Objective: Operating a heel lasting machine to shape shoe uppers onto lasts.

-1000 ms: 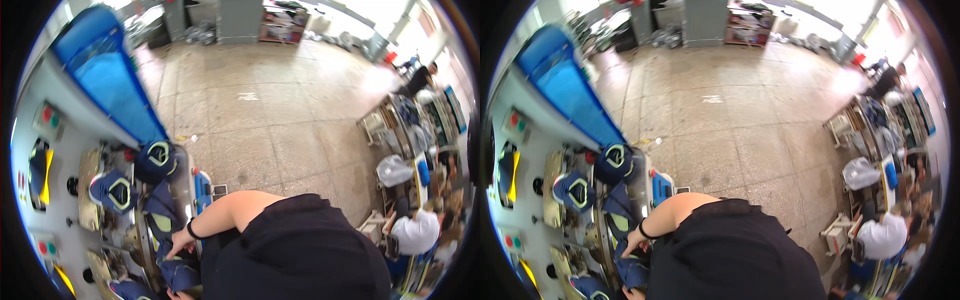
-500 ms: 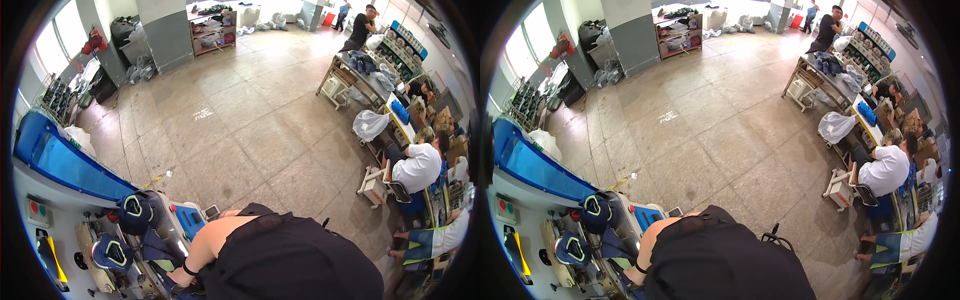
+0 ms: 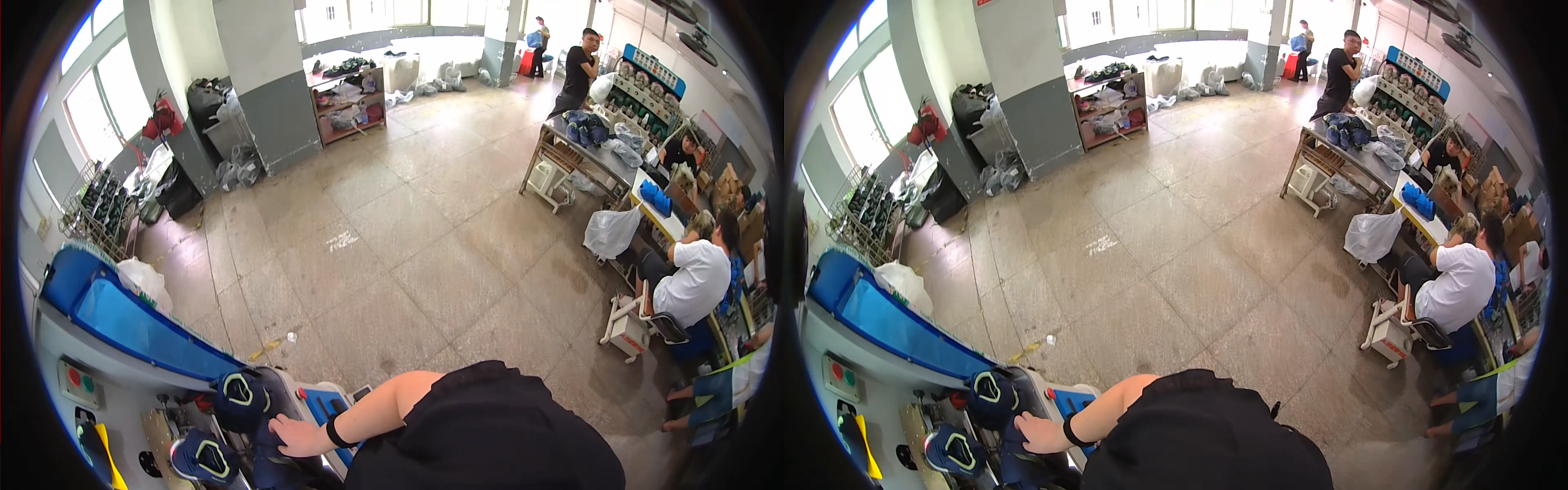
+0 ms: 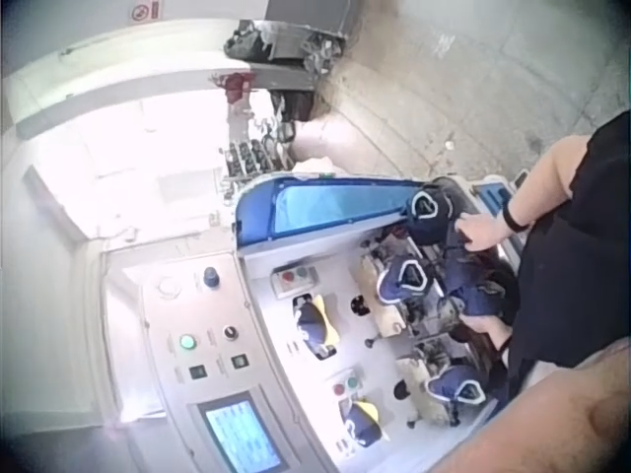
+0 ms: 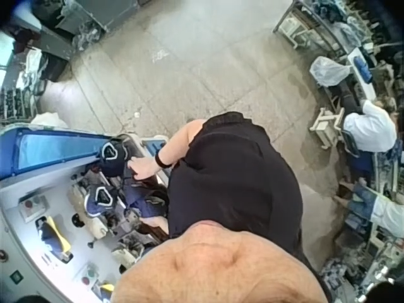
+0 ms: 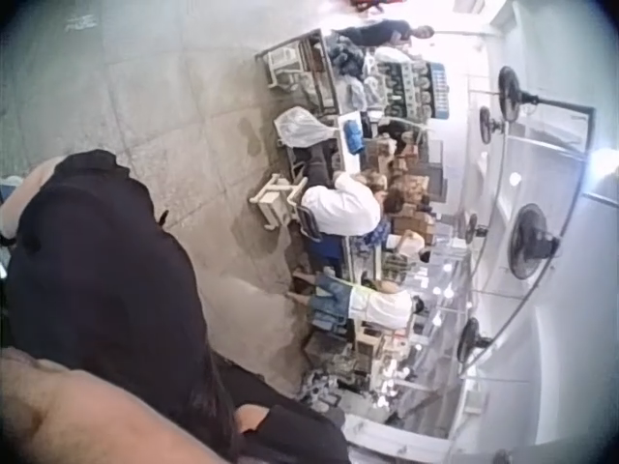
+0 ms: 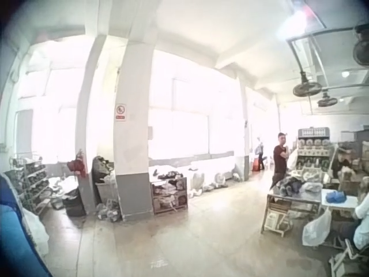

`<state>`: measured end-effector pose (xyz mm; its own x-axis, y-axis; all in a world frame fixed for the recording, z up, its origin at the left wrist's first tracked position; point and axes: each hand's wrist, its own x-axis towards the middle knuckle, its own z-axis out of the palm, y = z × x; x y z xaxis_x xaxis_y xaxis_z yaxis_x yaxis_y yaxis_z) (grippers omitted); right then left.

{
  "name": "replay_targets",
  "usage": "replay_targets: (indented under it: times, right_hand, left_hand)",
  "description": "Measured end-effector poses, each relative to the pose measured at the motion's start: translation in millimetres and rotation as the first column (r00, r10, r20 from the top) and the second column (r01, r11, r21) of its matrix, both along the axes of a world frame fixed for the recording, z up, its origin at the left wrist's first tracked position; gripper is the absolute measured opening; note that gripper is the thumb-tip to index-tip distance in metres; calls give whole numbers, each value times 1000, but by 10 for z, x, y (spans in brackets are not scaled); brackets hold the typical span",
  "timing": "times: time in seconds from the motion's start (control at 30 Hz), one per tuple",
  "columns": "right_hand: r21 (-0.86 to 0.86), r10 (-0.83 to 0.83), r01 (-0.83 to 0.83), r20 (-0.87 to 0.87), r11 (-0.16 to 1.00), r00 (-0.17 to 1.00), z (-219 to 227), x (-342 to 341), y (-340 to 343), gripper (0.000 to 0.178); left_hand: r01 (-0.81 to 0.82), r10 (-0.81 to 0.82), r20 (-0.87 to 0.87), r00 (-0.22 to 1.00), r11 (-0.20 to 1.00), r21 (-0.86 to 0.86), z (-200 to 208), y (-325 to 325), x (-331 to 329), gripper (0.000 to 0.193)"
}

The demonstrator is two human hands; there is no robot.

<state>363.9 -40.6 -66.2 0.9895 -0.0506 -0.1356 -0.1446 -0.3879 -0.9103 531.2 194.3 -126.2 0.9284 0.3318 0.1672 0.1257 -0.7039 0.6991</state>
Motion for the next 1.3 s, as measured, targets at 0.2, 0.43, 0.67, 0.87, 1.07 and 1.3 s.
replay_targets:
  times: [0.2, 0.43, 0.67, 0.87, 1.07, 1.3]
  right_hand:
    - [85, 310, -302, -107, 950, 945, -196, 235, -166, 106]
    - [-170, 475, -459, 69, 872, 877, 490, 156, -399, 23]
    - [223, 485, -889, 771, 401, 412, 2861, 190, -870, 37]
    - [151, 118, -986, 980, 75, 159, 3594, 104, -717, 35]
    - [157, 11, -985, 988, -70, 157, 3588, 147, -661, 32]
    - [168, -65, -971, 981, -170, 181, 3540, 204, -673, 29]
  left_hand:
    - [-71, 72, -18, 997, 997, 16, -354, 185, -289, 42]
    - [-290, 292, -17, 956, 938, -188, -729, 1073, -1563, 37]
    - [-409, 401, 150, 904, 912, 30, -163, 451, -2415, 39]
    - [-521, 525, 96, 845, 851, -67, 105, 151, -2955, 33]
    - [-599, 609, 94, 787, 792, -117, 154, -52, -3358, 31]
    - [-611, 621, 64, 781, 782, -119, 284, -212, -3429, 42]
